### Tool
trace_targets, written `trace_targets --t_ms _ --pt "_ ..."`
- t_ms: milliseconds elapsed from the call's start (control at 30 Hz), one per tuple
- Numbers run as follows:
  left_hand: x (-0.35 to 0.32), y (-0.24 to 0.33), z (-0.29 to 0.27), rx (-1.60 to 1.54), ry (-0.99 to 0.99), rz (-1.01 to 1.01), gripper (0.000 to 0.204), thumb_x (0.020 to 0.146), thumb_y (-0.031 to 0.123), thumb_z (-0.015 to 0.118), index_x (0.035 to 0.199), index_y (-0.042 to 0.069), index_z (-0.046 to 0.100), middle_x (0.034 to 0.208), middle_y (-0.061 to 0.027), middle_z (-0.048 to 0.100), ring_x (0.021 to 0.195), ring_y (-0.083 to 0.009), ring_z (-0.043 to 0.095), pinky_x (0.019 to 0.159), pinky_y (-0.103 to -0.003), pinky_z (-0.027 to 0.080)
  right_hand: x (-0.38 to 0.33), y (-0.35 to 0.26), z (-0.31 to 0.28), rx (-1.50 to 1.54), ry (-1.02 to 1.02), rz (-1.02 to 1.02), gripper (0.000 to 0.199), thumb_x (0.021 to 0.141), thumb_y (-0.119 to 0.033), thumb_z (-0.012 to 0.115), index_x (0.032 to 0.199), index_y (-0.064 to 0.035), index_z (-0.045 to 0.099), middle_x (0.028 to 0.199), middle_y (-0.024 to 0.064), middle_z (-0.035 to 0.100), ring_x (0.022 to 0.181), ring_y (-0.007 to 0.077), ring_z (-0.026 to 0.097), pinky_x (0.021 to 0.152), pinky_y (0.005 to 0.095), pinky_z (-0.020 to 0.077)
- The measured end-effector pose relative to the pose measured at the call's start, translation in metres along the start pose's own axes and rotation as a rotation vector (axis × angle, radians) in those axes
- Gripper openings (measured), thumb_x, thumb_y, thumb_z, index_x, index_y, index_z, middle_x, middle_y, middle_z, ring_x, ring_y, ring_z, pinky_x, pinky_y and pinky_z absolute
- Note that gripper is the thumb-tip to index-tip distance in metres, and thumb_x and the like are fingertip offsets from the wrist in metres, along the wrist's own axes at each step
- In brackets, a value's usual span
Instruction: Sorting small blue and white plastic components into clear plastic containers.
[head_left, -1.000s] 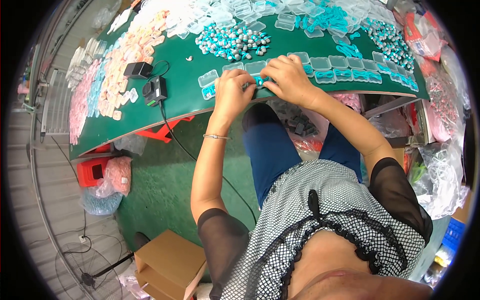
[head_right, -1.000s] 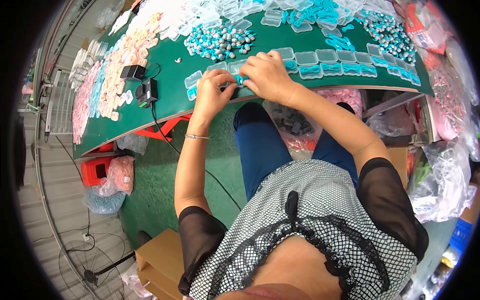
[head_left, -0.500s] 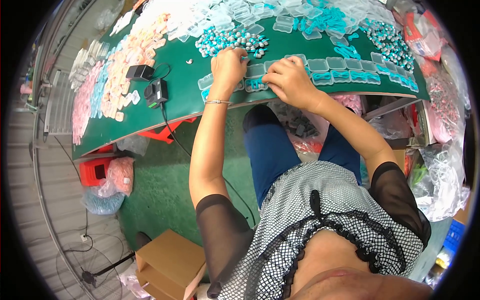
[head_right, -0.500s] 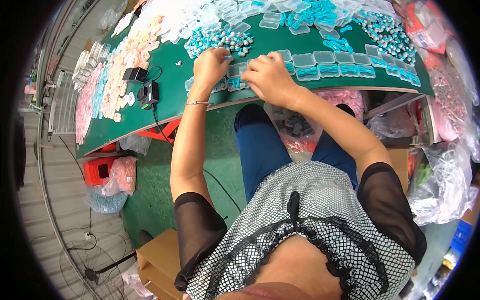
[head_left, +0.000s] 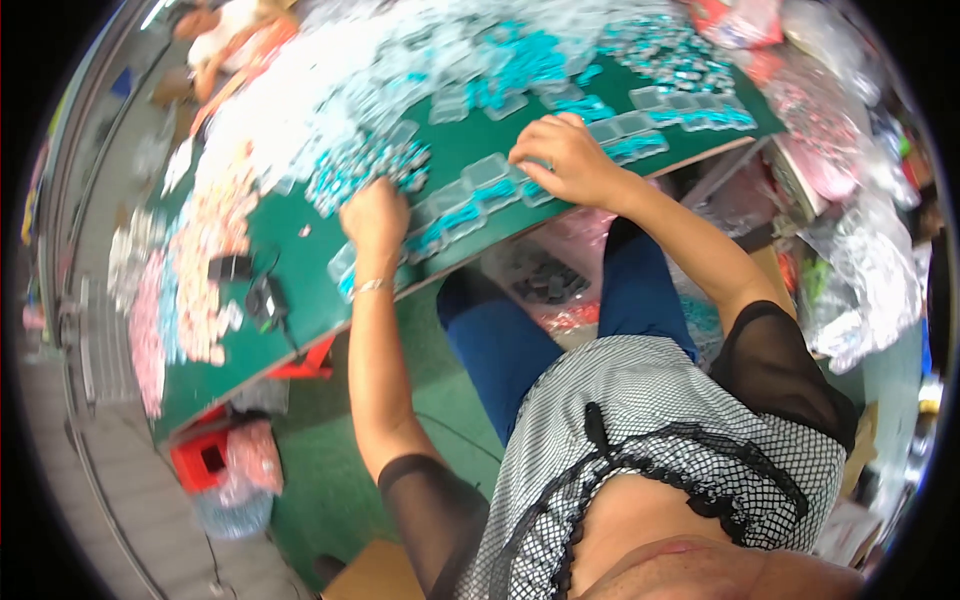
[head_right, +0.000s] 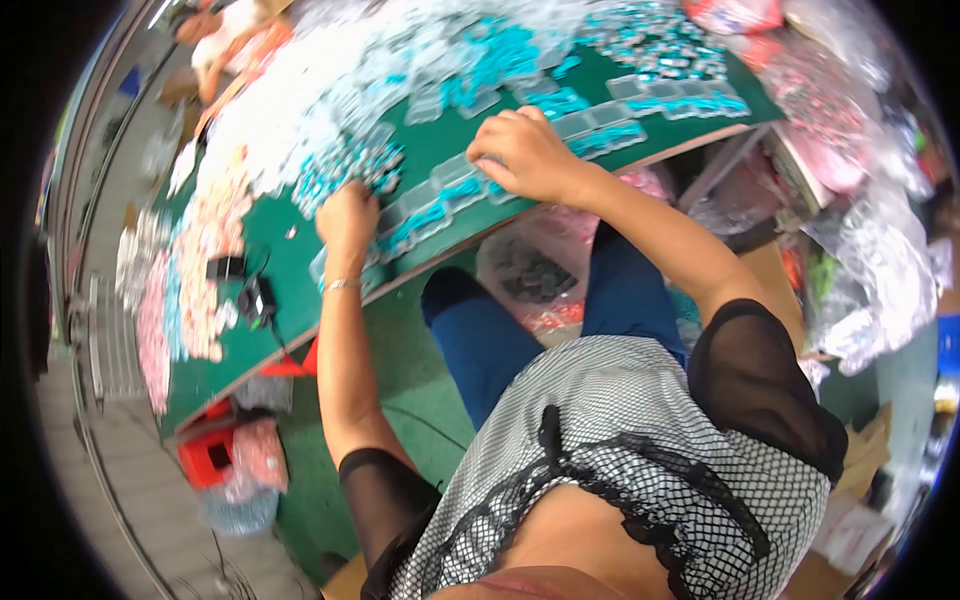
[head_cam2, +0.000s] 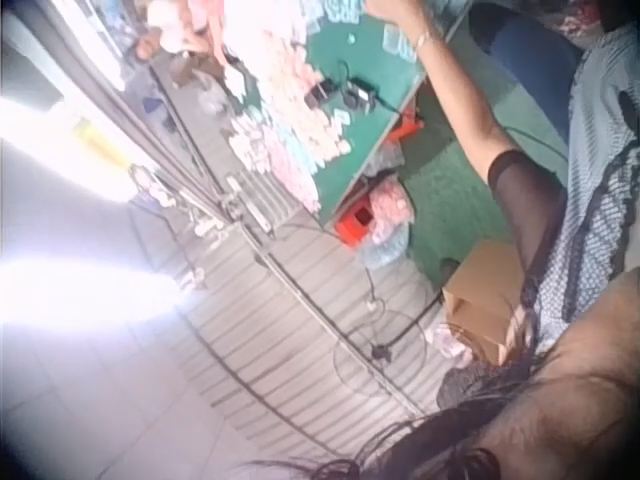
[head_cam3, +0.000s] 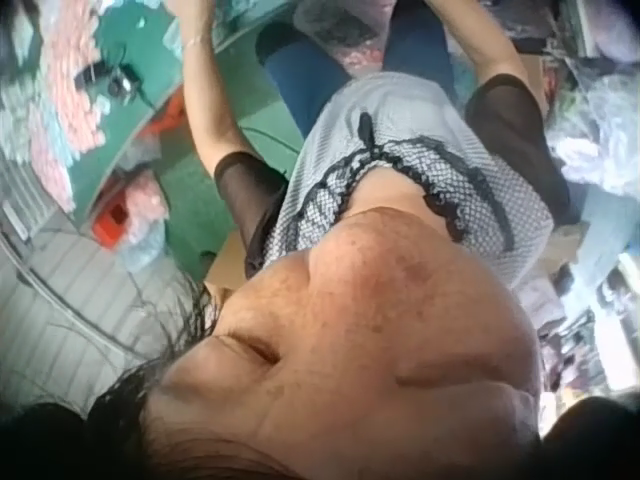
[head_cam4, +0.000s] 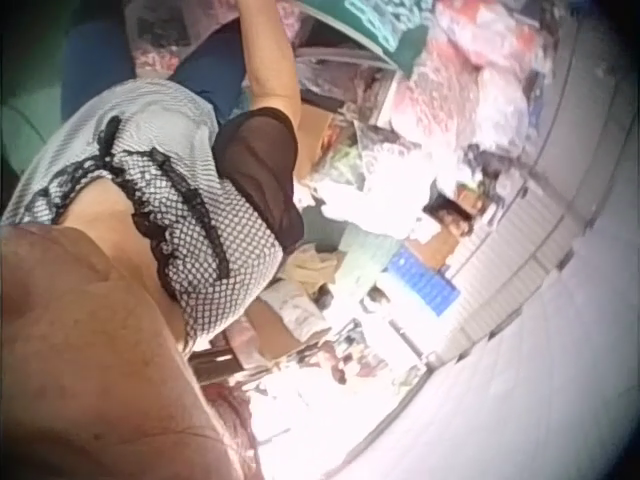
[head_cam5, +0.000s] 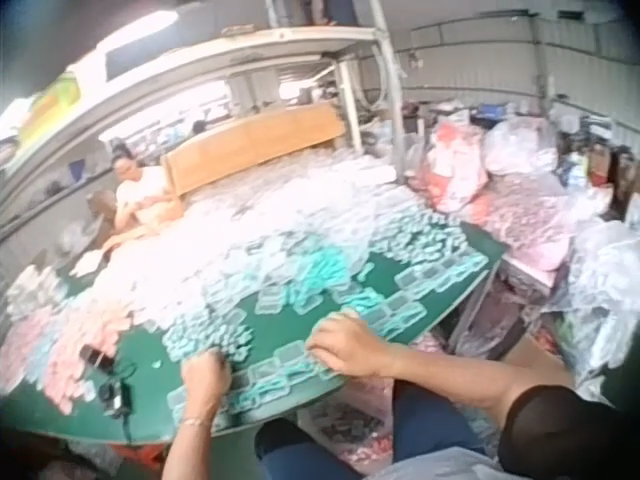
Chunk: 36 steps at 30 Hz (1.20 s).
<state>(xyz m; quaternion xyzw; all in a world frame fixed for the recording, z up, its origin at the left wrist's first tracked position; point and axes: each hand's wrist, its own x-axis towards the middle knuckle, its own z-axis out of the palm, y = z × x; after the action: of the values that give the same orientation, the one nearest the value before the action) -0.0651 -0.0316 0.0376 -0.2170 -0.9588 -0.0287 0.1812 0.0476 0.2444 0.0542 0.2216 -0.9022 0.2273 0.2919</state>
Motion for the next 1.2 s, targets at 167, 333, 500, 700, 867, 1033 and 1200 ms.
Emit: trace_targets --t_ms 167,333,500,700,867,1033,1200 --pt "-0.010 0.007 -0.017 -0.407 0.094 -0.048 0.011 0.076 0.015 0.065 0.081 0.005 0.065 0.074 -0.0127 0.066 0.068 -0.0327 0.064 0.061 -0.041 0.050 -0.021 0.120 -0.057 -0.217 0.209 0.255 0.013 0.075 -0.016 0.061 0.086 -0.0139 0.068 0.087 0.0049 0.066 0.080 0.0253 0.064 0.068 0.0396 0.0493" --pt "-0.025 -0.008 -0.031 -0.867 -0.002 -0.205 0.016 0.082 0.007 0.067 0.095 -0.001 0.067 0.080 -0.0046 0.068 0.073 -0.0077 0.061 0.067 -0.024 0.050 -0.038 0.206 -0.089 -0.564 -0.016 0.677 0.020 0.081 -0.016 0.056 0.093 -0.0232 0.069 0.095 0.0027 0.066 0.094 0.0249 0.062 0.080 0.0502 0.0429" --pt "-0.039 -0.011 -0.033 -0.990 -0.036 -0.267 0.014 0.082 0.005 0.066 0.094 -0.002 0.067 0.080 -0.0032 0.066 0.074 -0.0074 0.060 0.068 -0.023 0.049 -0.029 0.220 -0.088 -0.621 -0.293 0.670 0.020 0.082 -0.014 0.055 0.096 -0.0209 0.068 0.096 0.0027 0.067 0.099 0.0246 0.061 0.087 0.0492 0.0372" --pt "-0.049 0.001 -0.045 -1.087 -0.025 -0.204 0.012 0.081 0.004 0.065 0.092 -0.002 0.067 0.076 -0.0021 0.064 0.069 -0.0063 0.057 0.062 -0.022 0.047 -0.036 0.250 -0.086 -0.726 -0.354 0.458 0.020 0.079 -0.011 0.054 0.096 -0.0123 0.065 0.096 0.0123 0.066 0.091 0.0310 0.064 0.076 0.0495 0.0464" --pt "-0.056 0.011 -0.043 -1.163 -0.094 -0.189 0.013 0.081 0.005 0.065 0.092 -0.002 0.067 0.072 0.0000 0.062 0.063 -0.0046 0.053 0.055 -0.021 0.043 -0.032 0.262 -0.095 -0.693 -0.371 0.445 0.017 0.078 -0.010 0.052 0.091 -0.0086 0.062 0.094 0.0153 0.064 0.089 0.0331 0.063 0.072 0.0453 0.0485" --pt "-0.070 0.015 -0.034 -1.146 -0.072 -0.143 0.014 0.078 0.004 0.066 0.092 0.000 0.068 0.075 -0.0038 0.066 0.065 -0.0091 0.058 0.058 -0.026 0.047 -0.024 0.237 -0.091 -0.671 -0.291 0.387 0.016 0.077 -0.005 0.056 0.092 -0.0067 0.061 0.087 0.0143 0.065 0.084 0.0318 0.064 0.068 0.0425 0.0490" --pt "-0.070 0.032 -0.031 -0.916 0.008 0.039 0.012 0.073 0.007 0.070 0.084 0.009 0.069 0.083 -0.0084 0.066 0.073 -0.0247 0.062 0.063 -0.036 0.047 -0.010 0.096 -0.045 0.262 -0.045 0.377 0.015 0.082 -0.015 0.067 0.091 -0.0024 0.065 0.080 0.0005 0.066 0.073 0.0077 0.057 0.068 0.0245 0.0480"
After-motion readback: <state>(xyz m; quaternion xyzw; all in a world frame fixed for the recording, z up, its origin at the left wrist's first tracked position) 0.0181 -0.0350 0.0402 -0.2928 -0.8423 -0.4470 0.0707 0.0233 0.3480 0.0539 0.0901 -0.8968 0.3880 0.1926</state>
